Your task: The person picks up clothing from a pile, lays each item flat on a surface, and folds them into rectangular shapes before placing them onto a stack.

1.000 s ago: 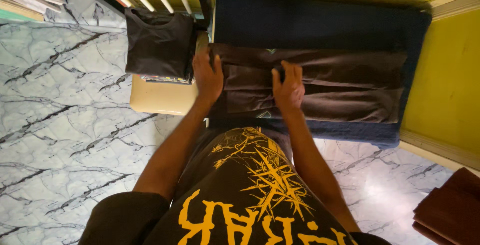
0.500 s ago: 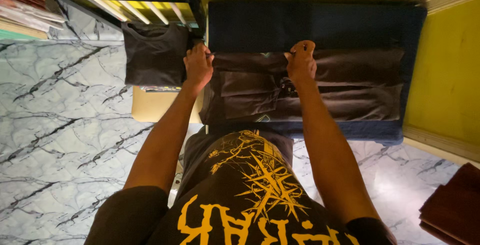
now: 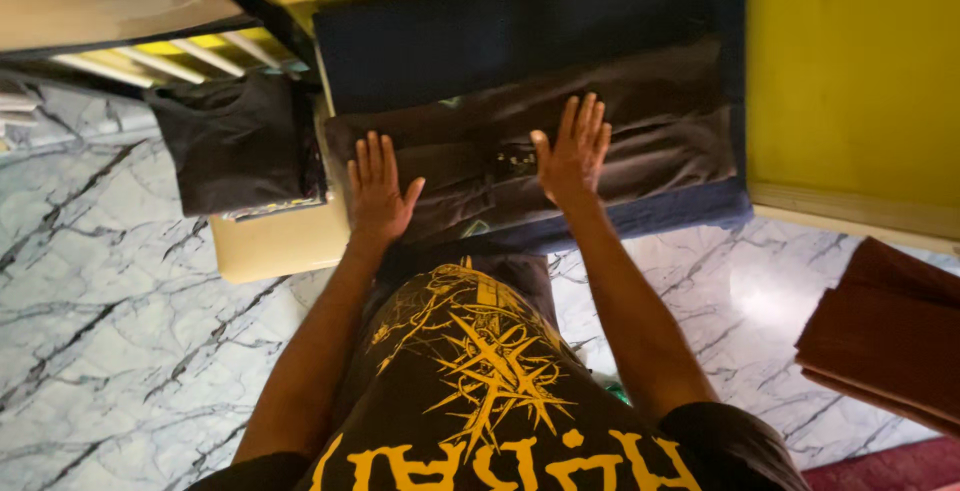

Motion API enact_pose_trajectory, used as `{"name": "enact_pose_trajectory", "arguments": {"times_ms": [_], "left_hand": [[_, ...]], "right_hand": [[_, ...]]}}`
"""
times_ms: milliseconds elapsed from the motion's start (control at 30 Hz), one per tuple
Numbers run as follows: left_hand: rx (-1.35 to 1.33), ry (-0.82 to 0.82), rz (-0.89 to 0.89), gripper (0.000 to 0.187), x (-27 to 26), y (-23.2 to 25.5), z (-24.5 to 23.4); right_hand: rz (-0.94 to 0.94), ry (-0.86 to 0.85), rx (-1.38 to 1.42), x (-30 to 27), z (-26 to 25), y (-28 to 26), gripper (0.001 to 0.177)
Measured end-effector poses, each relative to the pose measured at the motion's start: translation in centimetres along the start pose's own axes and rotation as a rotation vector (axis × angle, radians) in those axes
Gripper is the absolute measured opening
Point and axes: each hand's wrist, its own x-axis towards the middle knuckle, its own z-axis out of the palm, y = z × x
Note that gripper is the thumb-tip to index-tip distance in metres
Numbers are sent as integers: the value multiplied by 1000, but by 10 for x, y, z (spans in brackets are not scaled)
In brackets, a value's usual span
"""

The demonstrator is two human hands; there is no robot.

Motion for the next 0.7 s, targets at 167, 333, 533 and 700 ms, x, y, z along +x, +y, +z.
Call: {"name": "enact_pose_trajectory", "arguments": {"times_ms": [167, 333, 533, 700], "left_hand": [[41, 29, 33, 92, -2, -2, 5], [125, 89, 42, 84, 4, 25, -12], [-38, 117, 275, 68, 24, 96, -21], [-8, 192, 321, 53, 42, 144, -3]], "right_hand": [[192, -144, -58, 11, -34, 74, 85], [254, -12, -104, 22, -57, 122, 71], [5, 177, -2, 25, -78, 153, 71], [-50, 248, -129, 39, -54, 222, 48]]}}
